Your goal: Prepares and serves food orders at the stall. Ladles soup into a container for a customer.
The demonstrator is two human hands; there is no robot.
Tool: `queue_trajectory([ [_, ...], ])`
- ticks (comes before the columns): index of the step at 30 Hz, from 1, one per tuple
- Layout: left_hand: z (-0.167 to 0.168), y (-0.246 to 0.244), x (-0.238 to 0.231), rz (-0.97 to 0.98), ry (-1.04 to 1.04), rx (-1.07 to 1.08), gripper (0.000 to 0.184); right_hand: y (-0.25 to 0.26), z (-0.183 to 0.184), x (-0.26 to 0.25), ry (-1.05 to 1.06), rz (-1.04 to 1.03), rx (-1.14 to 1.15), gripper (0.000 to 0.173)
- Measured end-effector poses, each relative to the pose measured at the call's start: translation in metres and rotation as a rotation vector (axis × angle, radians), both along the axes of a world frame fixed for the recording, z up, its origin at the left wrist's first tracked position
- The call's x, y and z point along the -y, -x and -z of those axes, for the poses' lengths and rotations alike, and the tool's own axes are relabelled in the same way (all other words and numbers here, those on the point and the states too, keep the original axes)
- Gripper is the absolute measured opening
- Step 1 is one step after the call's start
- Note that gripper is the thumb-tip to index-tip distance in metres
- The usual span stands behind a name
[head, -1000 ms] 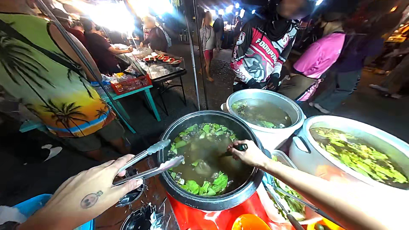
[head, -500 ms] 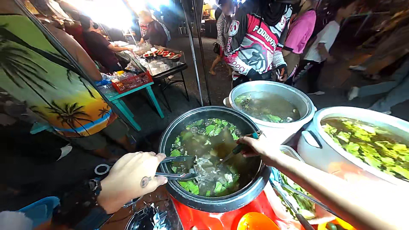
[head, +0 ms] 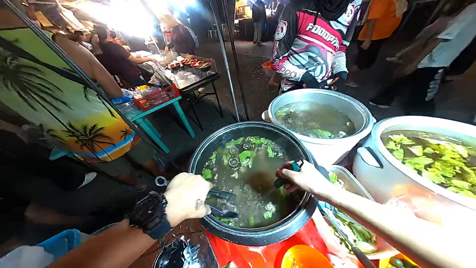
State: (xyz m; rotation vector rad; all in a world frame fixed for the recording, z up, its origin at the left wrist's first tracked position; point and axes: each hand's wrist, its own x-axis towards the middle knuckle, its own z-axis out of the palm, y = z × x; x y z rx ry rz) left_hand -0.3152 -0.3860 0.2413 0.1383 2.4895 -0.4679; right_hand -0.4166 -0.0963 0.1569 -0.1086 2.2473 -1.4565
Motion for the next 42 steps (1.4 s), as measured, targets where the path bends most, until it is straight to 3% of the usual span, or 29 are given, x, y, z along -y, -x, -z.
queue_trajectory([
  [10, 0.014, 0.011, -0.035, 0.188, 0.045, 0.069, 0.057, 0.008, -0.002, -0.018, 0.161, 0.256, 0.301, 0.026],
  [21, 0.005, 0.018, -0.045, 0.218, 0.076, 0.076, 0.051, 0.02, -0.015, -0.036, 0.256, 0.3, 0.28, 0.027],
  [26, -0.014, 0.026, -0.026, 0.124, -0.037, -0.004, 0.048, 0.002, -0.029, -0.038, 0.159, 0.116, -0.024, 0.02],
  [29, -0.022, 0.033, -0.014, -0.014, -0.16, 0.05, 0.043, -0.022, -0.022, -0.047, -0.007, -0.189, -0.46, 0.015],
  [31, -0.02, 0.039, 0.003, -0.09, -0.29, 0.112, 0.038, -0.038, -0.011, -0.056, -0.074, -0.389, -0.721, 0.021],
  [35, -0.017, 0.041, 0.029, -0.267, -0.54, 0.221, 0.029, -0.073, 0.002, -0.082, -0.218, -0.825, -0.971, 0.021],
  [39, -0.028, 0.033, 0.029, -0.364, -0.519, 0.211, 0.026, -0.101, 0.034, -0.107, -0.351, -0.757, -1.392, 0.018],
  [42, -0.036, 0.024, 0.021, -0.335, -0.446, 0.144, 0.027, -0.111, 0.054, -0.131, -0.281, -0.643, -1.43, 0.017],
])
